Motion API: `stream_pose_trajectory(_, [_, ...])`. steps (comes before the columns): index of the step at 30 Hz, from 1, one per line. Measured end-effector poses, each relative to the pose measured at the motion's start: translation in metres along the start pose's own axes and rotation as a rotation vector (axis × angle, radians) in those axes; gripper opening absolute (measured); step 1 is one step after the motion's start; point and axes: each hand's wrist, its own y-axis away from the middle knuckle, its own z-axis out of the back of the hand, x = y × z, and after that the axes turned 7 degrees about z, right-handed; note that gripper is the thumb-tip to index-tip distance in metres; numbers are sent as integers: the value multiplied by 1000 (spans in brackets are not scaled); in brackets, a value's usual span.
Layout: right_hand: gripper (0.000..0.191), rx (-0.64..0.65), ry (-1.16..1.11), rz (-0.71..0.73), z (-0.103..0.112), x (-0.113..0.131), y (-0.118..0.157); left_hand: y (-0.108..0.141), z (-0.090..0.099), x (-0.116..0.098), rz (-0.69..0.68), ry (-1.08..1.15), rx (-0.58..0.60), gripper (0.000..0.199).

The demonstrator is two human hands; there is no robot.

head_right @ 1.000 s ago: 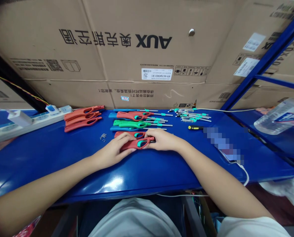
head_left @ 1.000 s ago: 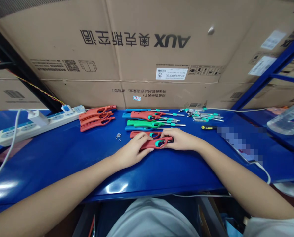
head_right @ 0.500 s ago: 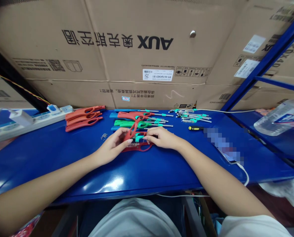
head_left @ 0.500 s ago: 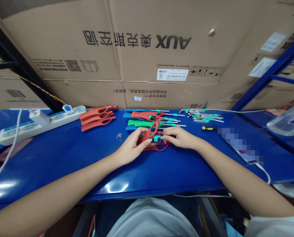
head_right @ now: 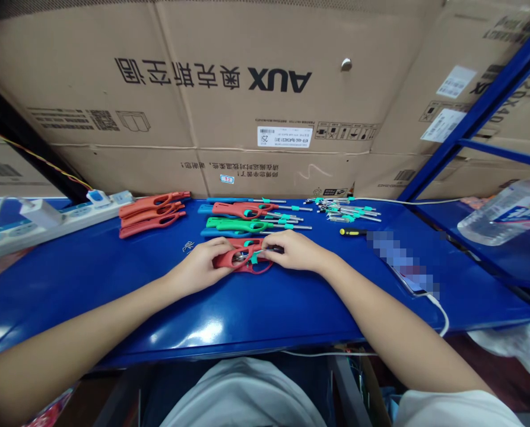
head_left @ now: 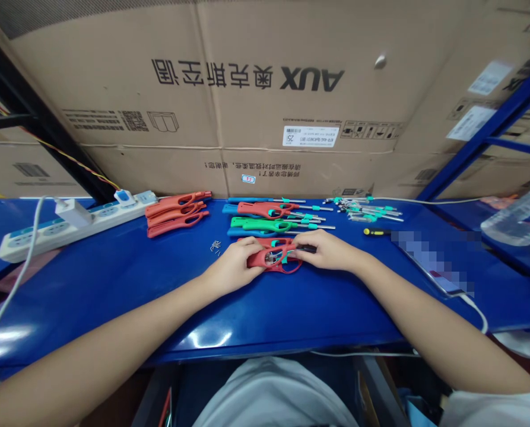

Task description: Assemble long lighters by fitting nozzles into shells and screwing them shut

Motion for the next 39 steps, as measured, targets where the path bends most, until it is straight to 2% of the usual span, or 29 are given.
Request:
stream_pose_trajectory(5, [31, -14, 143, 16, 7, -6, 2, -3, 10, 3, -24, -80, 18, 7])
stream_pose_trajectory(7, [30, -47, 157, 23, 12, -9, 4, -3, 15, 2, -42, -104, 15, 12])
stream_pose_trajectory(9, [29, -90, 145, 26, 15, -9, 5, -4, 17, 0, -53, -77, -2, 8])
stream_pose_trajectory(10, [29, -108, 137, 31, 16, -8, 5, -4, 16, -2, -51, -53, -8, 3])
stream_pose_trajectory(13, [29, -147, 90, 60, 14, -3, 2, -3, 7, -8, -1, -1, -7, 26])
stream_pose_trajectory(15, [28, -171, 50, 85, 10, 1, 0, -2, -1, -12, 40, 21, -19, 35])
stream_pose_trajectory(18, [27, -186, 11, 89, 7, 5, -2, -1, -8, -15, 56, 63, -31, 25])
stream_pose_trajectory(22, [29, -188, -5, 43, 10, 6, -1, -1, -7, -14, 78, 63, 3, 18])
stream_pose_trajectory(26, [34, -178, 35, 41, 18, 5, 2, -3, 4, -13, 176, 67, 8, 22])
stream_pose_trajectory(29, [34, -166, 36, 38, 23, 6, 3, -6, 23, -7, 210, 44, 33, 25])
stream_pose_trajectory(31, [35, -202, 24, 17, 27, 6, 6, -8, 38, 1, 205, -36, 53, 26])
stream_pose_trajectory(33, [36, -283, -8, -36, 33, 5, 8, -10, 50, 9, 228, -101, 13, 27])
stream_pose_trajectory(36, [38, -370, -113, -67, 40, 4, 10, -13, 54, 11, 292, 66, -87, 27])
stream_pose_trajectory(39, [39, -310, -240, 39, 32, 12, 4, -12, 37, -3, 279, 419, -75, 31])
